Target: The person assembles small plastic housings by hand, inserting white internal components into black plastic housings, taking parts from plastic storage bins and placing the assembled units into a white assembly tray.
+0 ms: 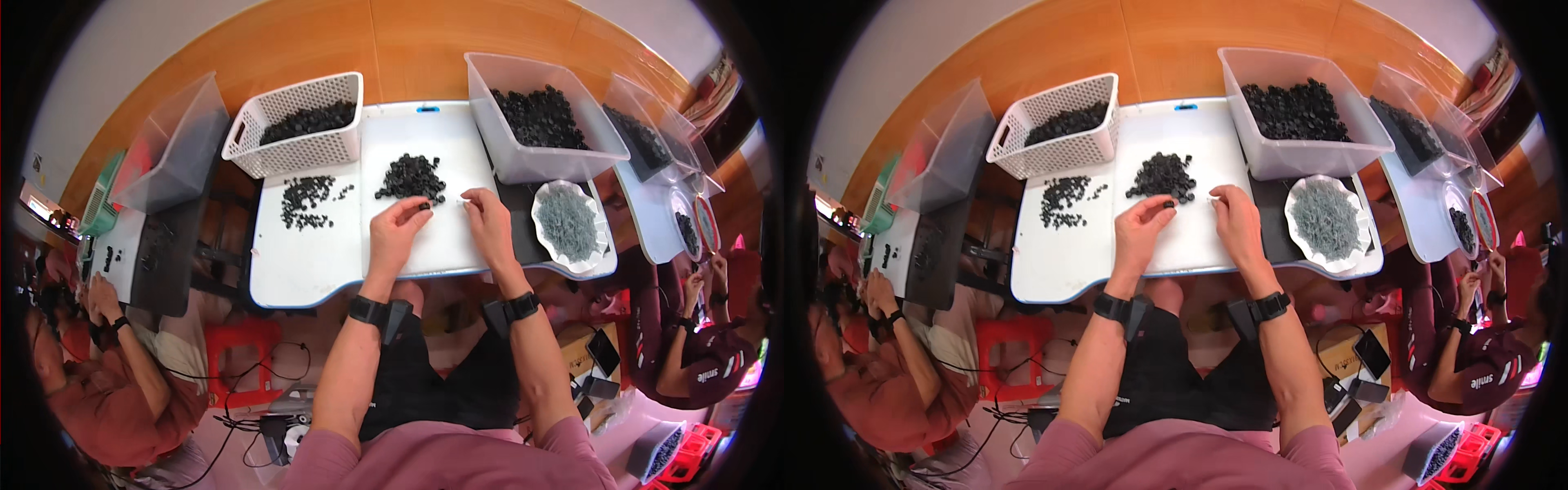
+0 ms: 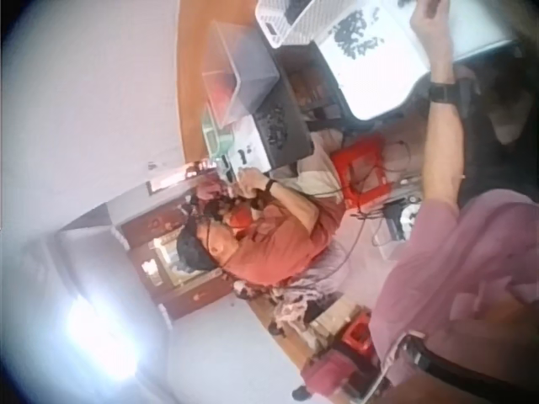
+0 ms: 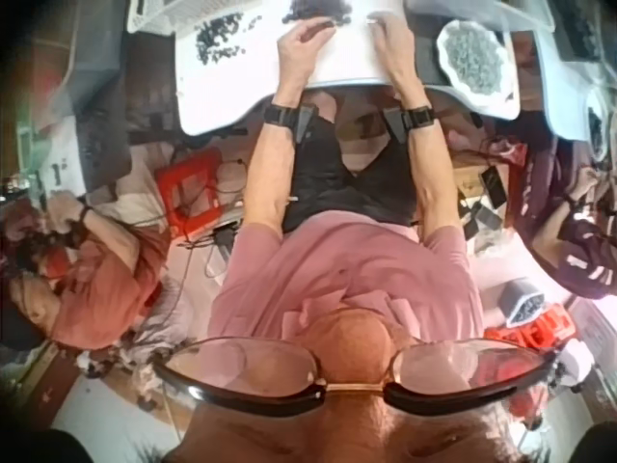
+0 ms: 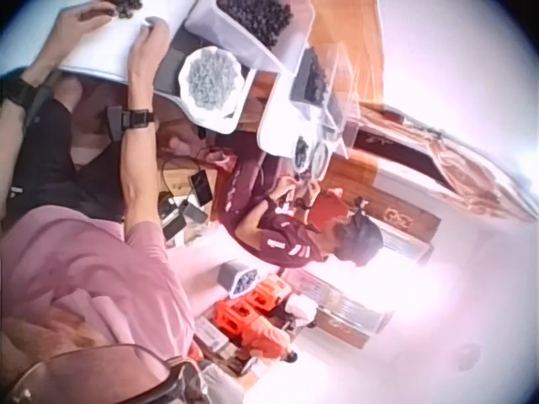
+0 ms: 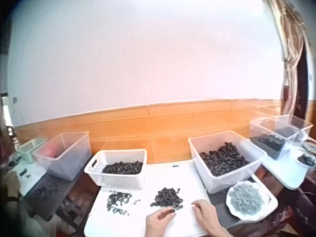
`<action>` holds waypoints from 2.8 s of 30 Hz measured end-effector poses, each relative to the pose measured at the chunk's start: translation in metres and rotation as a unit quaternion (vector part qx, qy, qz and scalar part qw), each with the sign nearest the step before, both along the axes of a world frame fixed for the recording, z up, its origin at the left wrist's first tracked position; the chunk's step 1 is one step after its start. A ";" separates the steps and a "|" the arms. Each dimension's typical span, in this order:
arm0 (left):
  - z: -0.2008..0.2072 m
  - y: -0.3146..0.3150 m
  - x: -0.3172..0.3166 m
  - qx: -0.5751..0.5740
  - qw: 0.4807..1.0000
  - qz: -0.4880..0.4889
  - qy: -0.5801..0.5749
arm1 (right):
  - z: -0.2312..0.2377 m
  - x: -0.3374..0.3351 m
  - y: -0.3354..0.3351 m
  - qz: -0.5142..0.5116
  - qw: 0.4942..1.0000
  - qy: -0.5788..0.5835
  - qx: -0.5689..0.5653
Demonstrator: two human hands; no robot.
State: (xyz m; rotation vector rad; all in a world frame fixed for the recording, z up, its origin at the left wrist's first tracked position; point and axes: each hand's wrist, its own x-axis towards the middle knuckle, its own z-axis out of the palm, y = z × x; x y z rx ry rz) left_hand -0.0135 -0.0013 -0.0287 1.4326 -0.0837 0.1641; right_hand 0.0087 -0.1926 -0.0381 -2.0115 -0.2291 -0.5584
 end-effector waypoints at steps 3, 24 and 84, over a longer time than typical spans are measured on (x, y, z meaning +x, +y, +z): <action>-0.010 0.002 -0.001 -0.004 1.000 0.001 0.005 | -0.001 -0.002 -0.003 -0.005 1.000 -0.025 -0.016; 0.051 0.020 0.052 0.486 0.852 -0.097 -0.167 | 0.003 -0.004 -0.008 -0.018 0.994 0.054 0.089; 0.014 -0.035 0.031 0.558 0.812 0.062 -0.160 | 0.000 -0.006 -0.007 0.001 0.986 0.078 0.151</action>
